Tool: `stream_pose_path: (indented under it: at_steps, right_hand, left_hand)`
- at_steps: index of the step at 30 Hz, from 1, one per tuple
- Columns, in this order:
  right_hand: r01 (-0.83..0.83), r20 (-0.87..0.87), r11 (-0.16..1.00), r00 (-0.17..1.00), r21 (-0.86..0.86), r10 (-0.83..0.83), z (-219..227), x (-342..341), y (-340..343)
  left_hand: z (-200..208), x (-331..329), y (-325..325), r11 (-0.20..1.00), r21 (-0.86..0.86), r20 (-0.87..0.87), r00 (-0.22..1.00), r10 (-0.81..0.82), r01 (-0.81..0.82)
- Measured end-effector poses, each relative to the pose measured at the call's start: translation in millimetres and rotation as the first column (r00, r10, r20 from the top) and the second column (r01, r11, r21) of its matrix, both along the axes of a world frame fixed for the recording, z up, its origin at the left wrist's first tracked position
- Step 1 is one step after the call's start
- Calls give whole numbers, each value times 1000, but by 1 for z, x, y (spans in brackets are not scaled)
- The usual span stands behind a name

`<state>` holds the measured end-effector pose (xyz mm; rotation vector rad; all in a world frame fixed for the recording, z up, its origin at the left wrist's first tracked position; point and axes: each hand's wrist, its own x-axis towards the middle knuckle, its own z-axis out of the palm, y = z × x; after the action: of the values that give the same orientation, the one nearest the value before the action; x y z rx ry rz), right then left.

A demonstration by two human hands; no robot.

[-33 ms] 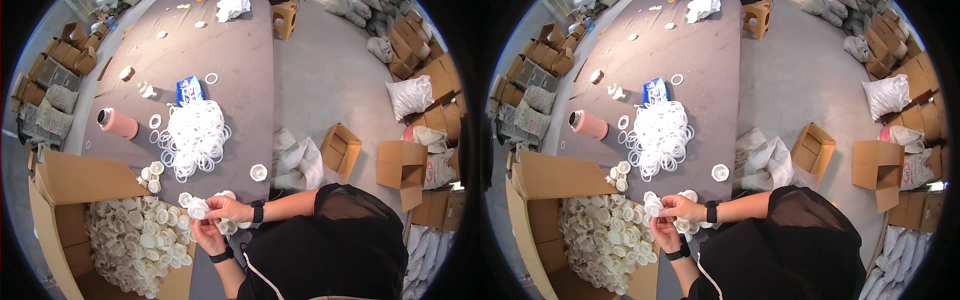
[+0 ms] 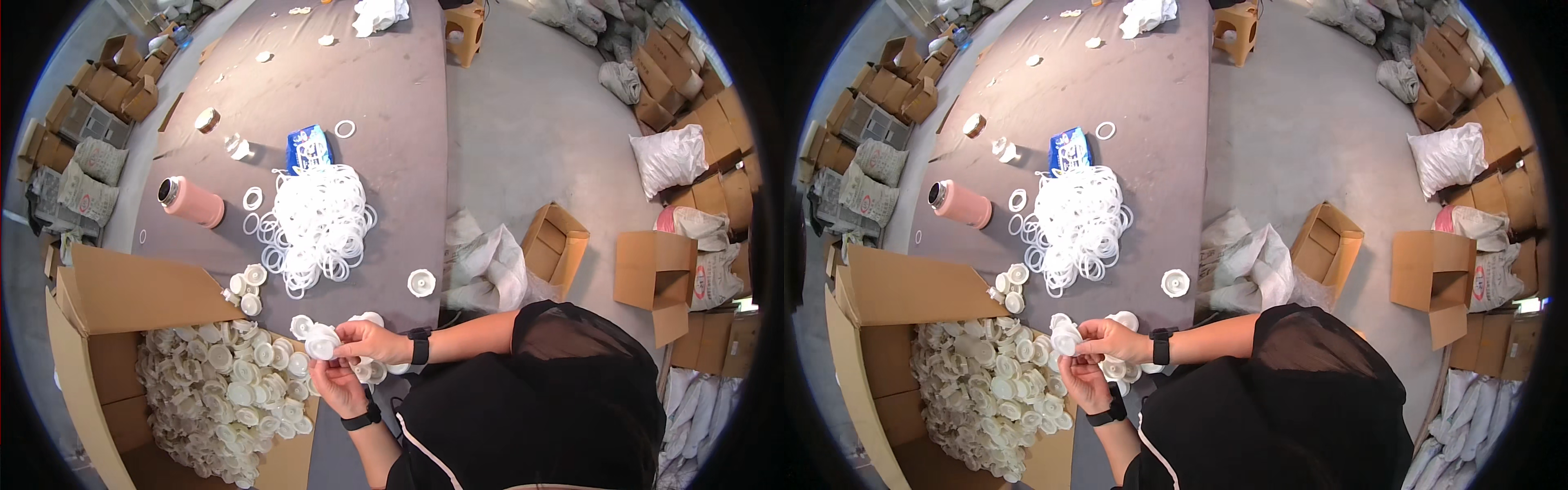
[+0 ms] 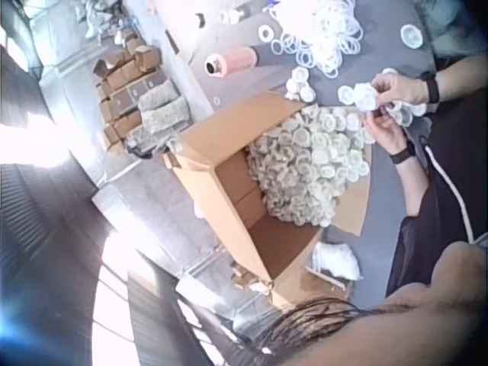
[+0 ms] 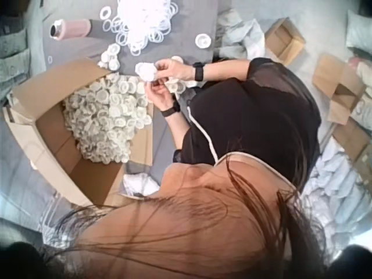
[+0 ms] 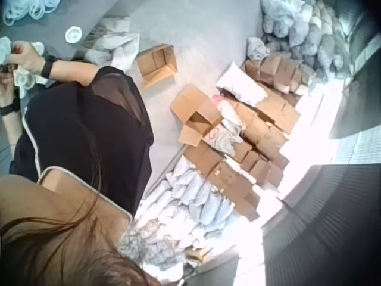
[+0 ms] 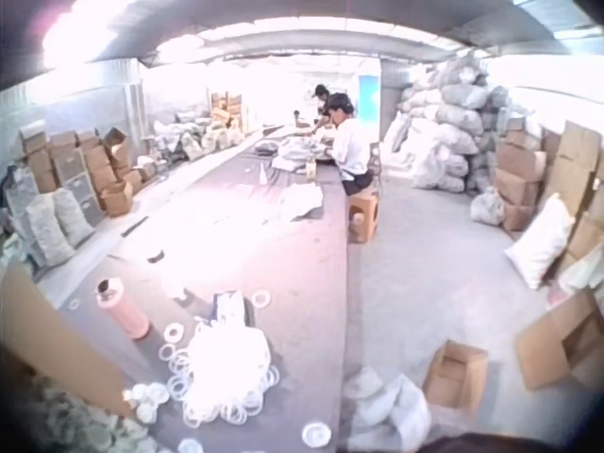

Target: Manually assembling white plastic caps and rings at a workbench.

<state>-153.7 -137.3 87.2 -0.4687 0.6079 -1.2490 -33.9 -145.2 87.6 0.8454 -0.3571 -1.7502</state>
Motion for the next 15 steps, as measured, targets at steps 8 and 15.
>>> stream_pose_path:
  at_steps: [8, 15]
  right_hand:
    - [-7, 65, 999, 998, 51, 4, 10, -9, 2]
    - [54, 105, 996, 992, 77, -62, 18, -16, 0]
  left_hand:
    - [-1, -3, 0, 995, 95, -18, 1000, 10, -9]
    - [18, -12, 6, 995, -85, 120, 992, -37, 47]
